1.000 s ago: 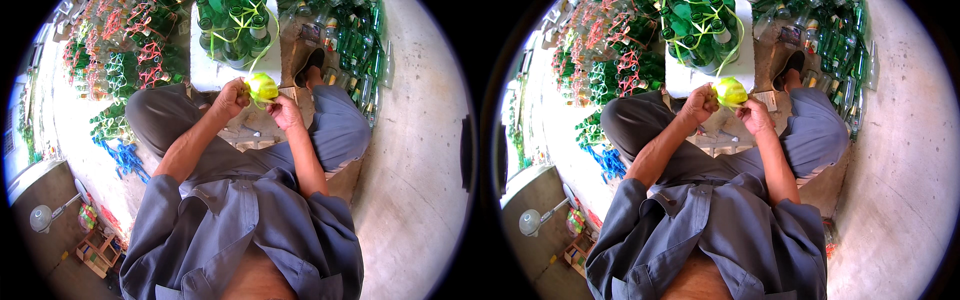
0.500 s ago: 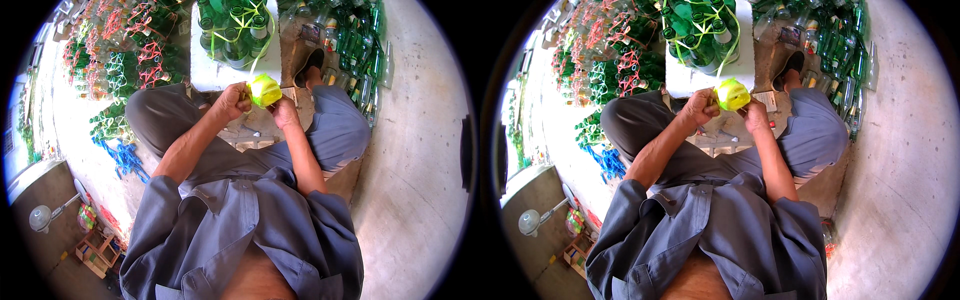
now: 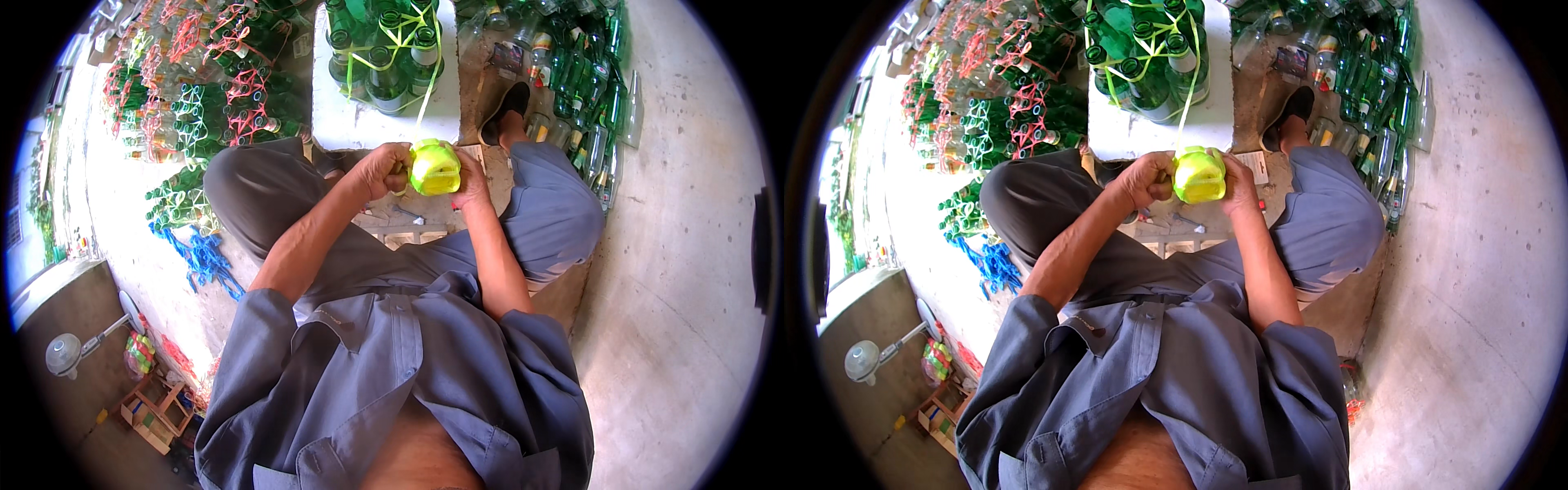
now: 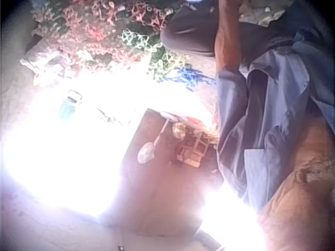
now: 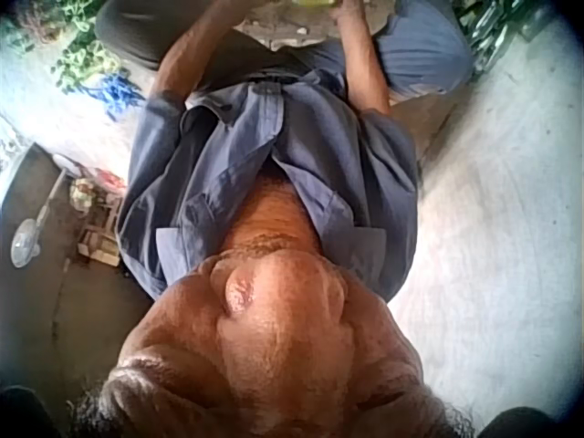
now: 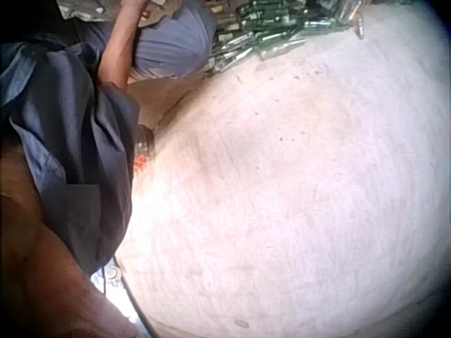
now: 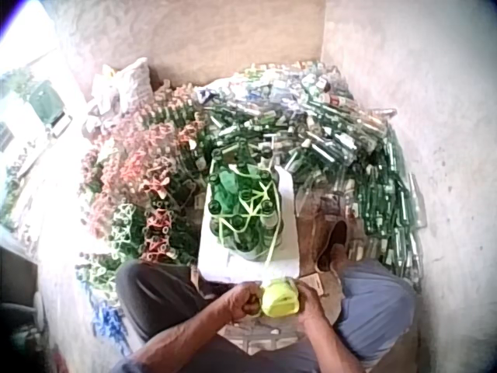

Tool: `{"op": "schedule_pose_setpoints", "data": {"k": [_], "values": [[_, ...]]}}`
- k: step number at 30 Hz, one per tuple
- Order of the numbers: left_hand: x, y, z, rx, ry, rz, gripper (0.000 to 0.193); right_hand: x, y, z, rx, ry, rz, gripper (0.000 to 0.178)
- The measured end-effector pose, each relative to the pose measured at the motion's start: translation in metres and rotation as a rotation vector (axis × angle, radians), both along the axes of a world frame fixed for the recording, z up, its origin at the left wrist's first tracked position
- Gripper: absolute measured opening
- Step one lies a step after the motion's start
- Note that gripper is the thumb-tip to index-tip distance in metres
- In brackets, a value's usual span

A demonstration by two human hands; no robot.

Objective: The person bundles green glass bottles together by hand using a yellow plastic ribbon, wrapping the ribbon around the bottle necks and tying a knot.

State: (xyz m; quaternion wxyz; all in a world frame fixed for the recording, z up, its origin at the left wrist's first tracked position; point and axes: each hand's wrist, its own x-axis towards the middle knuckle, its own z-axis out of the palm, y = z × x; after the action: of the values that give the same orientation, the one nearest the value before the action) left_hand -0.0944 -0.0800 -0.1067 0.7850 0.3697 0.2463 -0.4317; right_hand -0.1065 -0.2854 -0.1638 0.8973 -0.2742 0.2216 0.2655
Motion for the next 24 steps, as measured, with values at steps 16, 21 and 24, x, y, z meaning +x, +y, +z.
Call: {"op": "schedule_pose_setpoints", "data": {"k": [16,21,24], "values": [[-0.010,0.002,-0.010,-0.055,-0.008,-0.098,0.013,-0.012,-0.018,-0.034,-0.558,0.059,0.079,0.030],[-0.010,0.010,-0.040,0.059,-0.625,-0.280,0.007,-0.007,-0.031,0.021,-0.887,0.061,0.081,0.026],[-0.010,0.012,-0.051,0.175,-1.076,-0.305,0.004,-0.007,-0.034,0.027,-0.982,0.001,-0.066,0.014]]}}
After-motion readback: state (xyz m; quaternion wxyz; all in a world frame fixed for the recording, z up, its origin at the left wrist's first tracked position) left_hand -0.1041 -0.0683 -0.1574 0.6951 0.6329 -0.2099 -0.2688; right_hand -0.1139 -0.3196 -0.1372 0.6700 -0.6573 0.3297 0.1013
